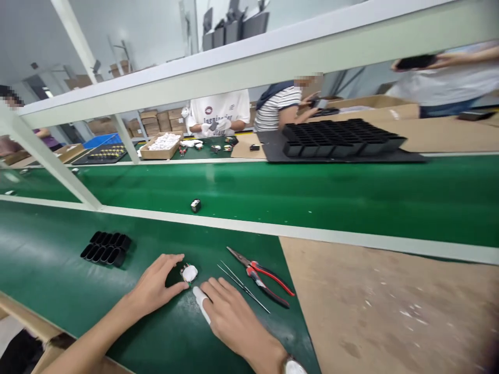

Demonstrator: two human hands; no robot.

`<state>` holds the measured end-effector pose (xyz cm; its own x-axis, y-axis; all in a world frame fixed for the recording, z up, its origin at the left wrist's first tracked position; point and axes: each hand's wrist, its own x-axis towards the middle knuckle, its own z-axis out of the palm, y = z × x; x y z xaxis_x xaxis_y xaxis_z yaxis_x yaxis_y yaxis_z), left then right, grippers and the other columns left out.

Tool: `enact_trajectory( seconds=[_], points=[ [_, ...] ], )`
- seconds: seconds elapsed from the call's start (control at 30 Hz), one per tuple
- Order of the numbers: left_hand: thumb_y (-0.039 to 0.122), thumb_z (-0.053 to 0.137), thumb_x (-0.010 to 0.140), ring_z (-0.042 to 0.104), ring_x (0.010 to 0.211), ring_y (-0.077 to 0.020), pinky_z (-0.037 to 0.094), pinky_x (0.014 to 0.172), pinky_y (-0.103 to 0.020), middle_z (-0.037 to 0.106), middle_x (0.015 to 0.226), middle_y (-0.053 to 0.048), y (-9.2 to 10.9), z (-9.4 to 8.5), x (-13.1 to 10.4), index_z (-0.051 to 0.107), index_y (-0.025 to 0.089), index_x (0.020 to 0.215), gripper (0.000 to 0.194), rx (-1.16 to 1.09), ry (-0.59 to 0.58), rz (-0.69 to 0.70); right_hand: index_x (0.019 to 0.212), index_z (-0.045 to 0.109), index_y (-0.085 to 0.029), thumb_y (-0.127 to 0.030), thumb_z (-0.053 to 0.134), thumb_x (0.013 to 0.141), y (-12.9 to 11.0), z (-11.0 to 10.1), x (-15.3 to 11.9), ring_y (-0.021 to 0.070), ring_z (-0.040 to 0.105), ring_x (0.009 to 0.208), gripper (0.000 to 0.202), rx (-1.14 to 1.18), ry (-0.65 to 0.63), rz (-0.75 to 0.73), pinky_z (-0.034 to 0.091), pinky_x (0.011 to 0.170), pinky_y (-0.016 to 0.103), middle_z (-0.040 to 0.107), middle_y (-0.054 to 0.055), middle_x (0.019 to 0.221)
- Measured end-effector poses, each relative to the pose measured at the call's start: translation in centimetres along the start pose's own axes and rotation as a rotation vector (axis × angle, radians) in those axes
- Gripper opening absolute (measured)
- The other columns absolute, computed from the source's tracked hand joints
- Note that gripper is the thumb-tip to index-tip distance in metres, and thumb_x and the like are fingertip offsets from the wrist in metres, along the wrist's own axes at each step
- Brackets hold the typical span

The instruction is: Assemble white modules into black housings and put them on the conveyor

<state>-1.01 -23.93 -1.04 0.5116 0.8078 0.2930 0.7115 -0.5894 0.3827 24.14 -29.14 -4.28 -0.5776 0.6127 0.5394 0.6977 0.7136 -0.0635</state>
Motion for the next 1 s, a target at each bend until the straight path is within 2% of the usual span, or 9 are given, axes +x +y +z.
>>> enact_trajectory(
  seconds=[0.1, 0.2, 0.33, 0.5, 0.63, 0.73, 0.8, 0.93, 1.0],
  points=[
    [0.041, 0.07, 0.1, 0.066, 0.119, -0.0312, 0.059, 0.103, -0.049, 0.069, 0.129, -0.011, -2.6, -4.1, -2.0, 0.056, 0.026, 0.143, 0.047, 0.191, 0.159, 0.004, 0.092, 0.067, -0.02, -0.002, 0.058, 0.09, 0.2, 0.3, 0.2, 0.0263, 0.065, 0.098, 0.02, 0.025, -0.004, 0.056, 0.056, 0.09, 0.042, 0.071, 0.009, 0.109],
    [0.042, 0.064, 0.104, 0.063, 0.119, -0.0378, 0.056, 0.102, -0.058, 0.067, 0.125, -0.016, -5.9, -7.9, -4.4, 0.065, 0.02, 0.125, 0.031, 0.44, 0.283, -0.056, 0.116, 0.067, -0.015, -0.01, 0.054, 0.099, 0.2, 0.2, 0.8, 0.0286, 0.066, 0.103, 0.022, 0.059, 0.011, 0.116, 0.059, 0.09, 0.045, 0.07, 0.014, 0.119],
    [0.047, 0.058, 0.104, 0.058, 0.12, -0.0448, 0.056, 0.094, -0.064, 0.062, 0.126, -0.021, -9.6, -9.8, -7.9, 0.069, 0.018, 0.114, 0.032, 0.624, 0.292, -0.131, 0.147, 0.051, -0.011, -0.021, 0.058, 0.104, -0.1, 0.3, 1.9, 0.0327, 0.061, 0.129, 0.045, 0.149, -0.032, 0.153, 0.057, 0.106, 0.049, 0.062, 0.018, 0.144],
    [0.036, 0.06, 0.102, 0.06, 0.118, -0.0437, 0.059, 0.09, -0.065, 0.062, 0.125, -0.019, -10.0, -9.0, -8.9, 0.069, 0.023, 0.098, 0.016, 0.56, 0.298, -0.091, 0.155, 0.043, -0.016, -0.024, 0.061, 0.103, -0.6, 0.9, 3.1, 0.034, 0.052, 0.142, 0.056, 0.266, -0.145, 0.139, 0.055, 0.11, 0.055, 0.055, 0.016, 0.155],
    [0.033, 0.063, 0.103, 0.063, 0.121, -0.038, 0.061, 0.094, -0.059, 0.063, 0.13, -0.015, -7.4, -7.6, -6.9, 0.066, 0.026, 0.098, 0.009, 0.349, 0.29, -0.041, 0.152, 0.048, -0.018, -0.009, 0.053, 0.099, -0.6, 1.0, 3.0, 0.0306, 0.058, 0.132, 0.054, 0.309, -0.151, 0.163, 0.056, 0.107, 0.052, 0.064, 0.015, 0.142],
    [0.033, 0.06, 0.105, 0.065, 0.126, -0.0326, 0.063, 0.097, -0.049, 0.058, 0.141, -0.014, -5.0, -5.9, -4.9, 0.063, 0.024, 0.097, 0.013, 0.164, 0.224, -0.017, 0.153, 0.045, -0.014, 0.004, 0.042, 0.09, -0.5, 0.9, 2.7, 0.0297, 0.052, 0.139, 0.066, 0.313, -0.148, 0.144, 0.052, 0.112, 0.052, 0.059, 0.016, 0.148],
    [0.032, 0.059, 0.106, 0.066, 0.128, -0.0298, 0.063, 0.099, -0.044, 0.056, 0.148, -0.014, -3.8, -4.7, -3.4, 0.062, 0.023, 0.097, 0.013, 0.056, 0.151, -0.003, 0.153, 0.044, -0.011, 0.0, 0.043, 0.093, -0.7, 1.1, 2.8, 0.0312, 0.051, 0.138, 0.061, 0.297, -0.131, 0.182, 0.051, 0.112, 0.053, 0.058, 0.018, 0.148],
    [0.029, 0.06, 0.103, 0.067, 0.128, -0.0276, 0.059, 0.105, -0.044, 0.058, 0.148, -0.013, -2.9, -2.7, 0.0, 0.061, 0.023, 0.094, 0.011, -0.094, 0.081, 0.028, 0.142, 0.053, -0.009, -0.026, 0.062, 0.101, -1.2, 1.5, 3.5, 0.0335, 0.06, 0.11, 0.046, 0.244, -0.135, 0.306, 0.057, 0.093, 0.055, 0.066, 0.018, 0.122],
    [0.028, 0.061, 0.102, 0.07, 0.123, -0.0265, 0.059, 0.104, -0.044, 0.061, 0.145, -0.013, -2.9, -1.8, 1.7, 0.06, 0.022, 0.092, 0.012, -0.151, 0.056, 0.031, 0.139, 0.056, -0.01, -0.024, 0.061, 0.101, -1.1, 1.4, 3.7, 0.0325, 0.06, 0.106, 0.042, 0.246, -0.145, 0.307, 0.057, 0.09, 0.054, 0.066, 0.016, 0.117]
  ],
)
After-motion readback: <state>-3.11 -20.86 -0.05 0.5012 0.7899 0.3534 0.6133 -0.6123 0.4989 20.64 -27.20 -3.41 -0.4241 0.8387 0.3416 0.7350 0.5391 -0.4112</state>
